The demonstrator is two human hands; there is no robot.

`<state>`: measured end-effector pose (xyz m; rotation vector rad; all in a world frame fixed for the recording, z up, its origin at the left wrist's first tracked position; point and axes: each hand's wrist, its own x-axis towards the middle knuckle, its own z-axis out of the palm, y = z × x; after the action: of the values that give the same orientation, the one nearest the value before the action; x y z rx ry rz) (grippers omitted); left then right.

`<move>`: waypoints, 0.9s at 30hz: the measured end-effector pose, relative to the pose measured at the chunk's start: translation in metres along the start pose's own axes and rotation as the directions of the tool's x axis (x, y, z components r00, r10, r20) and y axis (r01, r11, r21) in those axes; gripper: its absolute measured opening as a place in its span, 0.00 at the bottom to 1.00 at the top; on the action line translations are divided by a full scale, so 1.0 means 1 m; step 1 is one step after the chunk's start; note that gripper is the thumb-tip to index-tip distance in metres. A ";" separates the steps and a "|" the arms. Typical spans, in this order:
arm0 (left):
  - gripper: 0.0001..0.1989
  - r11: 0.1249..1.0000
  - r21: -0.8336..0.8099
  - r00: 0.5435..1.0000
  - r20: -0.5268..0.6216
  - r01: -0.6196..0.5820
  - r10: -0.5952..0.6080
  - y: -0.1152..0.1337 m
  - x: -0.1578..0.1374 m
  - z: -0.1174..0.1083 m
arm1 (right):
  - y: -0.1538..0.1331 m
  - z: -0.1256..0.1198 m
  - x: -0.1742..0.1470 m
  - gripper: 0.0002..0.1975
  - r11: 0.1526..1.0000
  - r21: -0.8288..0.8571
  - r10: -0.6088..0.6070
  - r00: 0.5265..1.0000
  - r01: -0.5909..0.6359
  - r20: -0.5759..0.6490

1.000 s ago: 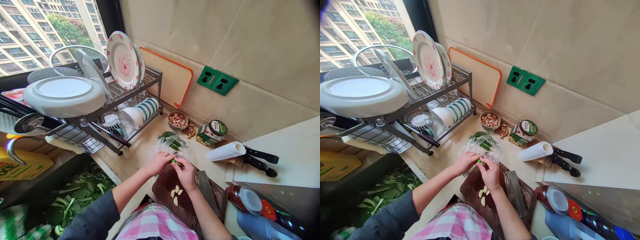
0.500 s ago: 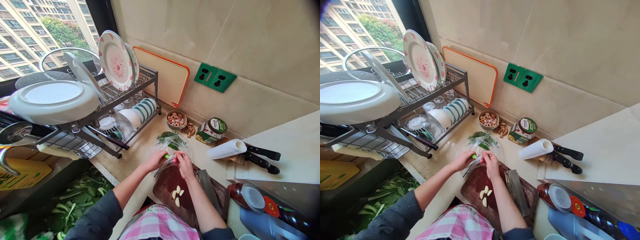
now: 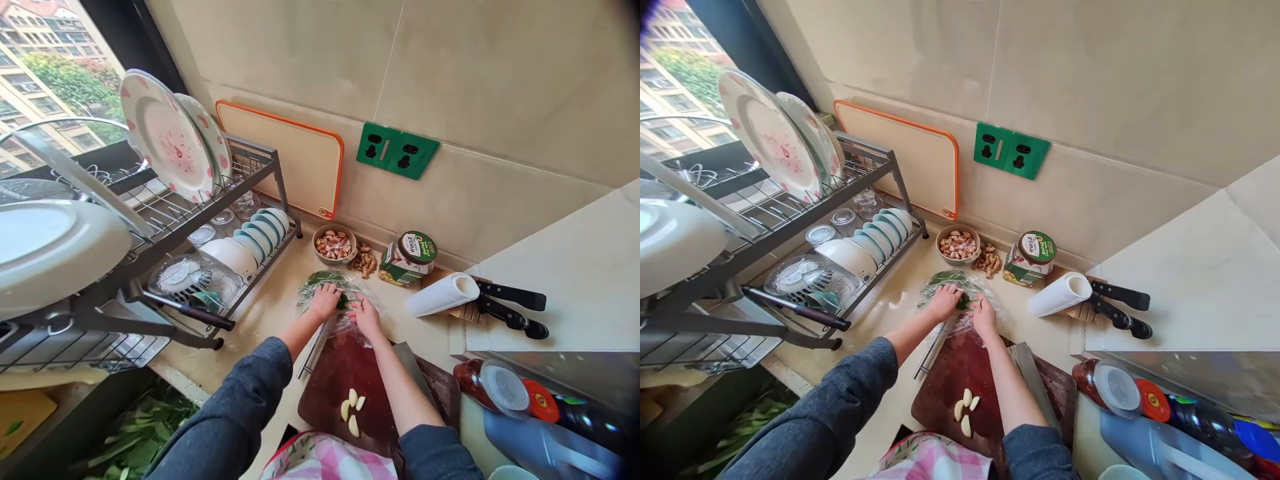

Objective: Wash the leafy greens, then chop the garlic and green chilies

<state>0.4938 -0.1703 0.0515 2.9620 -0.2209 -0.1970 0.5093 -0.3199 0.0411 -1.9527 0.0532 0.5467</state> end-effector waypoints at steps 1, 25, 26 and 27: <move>0.13 1.000 0.020 1.000 0.008 -0.019 0.019 0.000 0.000 -0.001 | -0.002 -0.002 0.000 0.21 0.999 0.038 -0.011 1.000 0.011 -0.007; 0.18 -0.208 -0.976 0.905 0.034 -0.060 -0.423 -0.070 -0.088 -0.067 | -0.013 -0.014 -0.003 0.15 0.693 -0.704 -0.098 0.987 0.157 0.124; 0.18 -0.196 -0.978 0.913 0.022 -0.065 -0.408 -0.075 -0.093 -0.070 | -0.012 -0.016 -0.001 0.15 0.694 -0.705 -0.095 0.990 0.142 0.105; 0.17 -0.192 -0.976 0.897 -0.011 -0.106 -0.441 -0.080 -0.097 -0.073 | -0.010 -0.019 0.000 0.15 0.697 -0.706 -0.091 0.992 0.125 0.086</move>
<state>0.4196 -0.0657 0.1205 1.2063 0.3334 0.1518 0.5188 -0.3316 0.0557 -2.6818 -0.3584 0.5810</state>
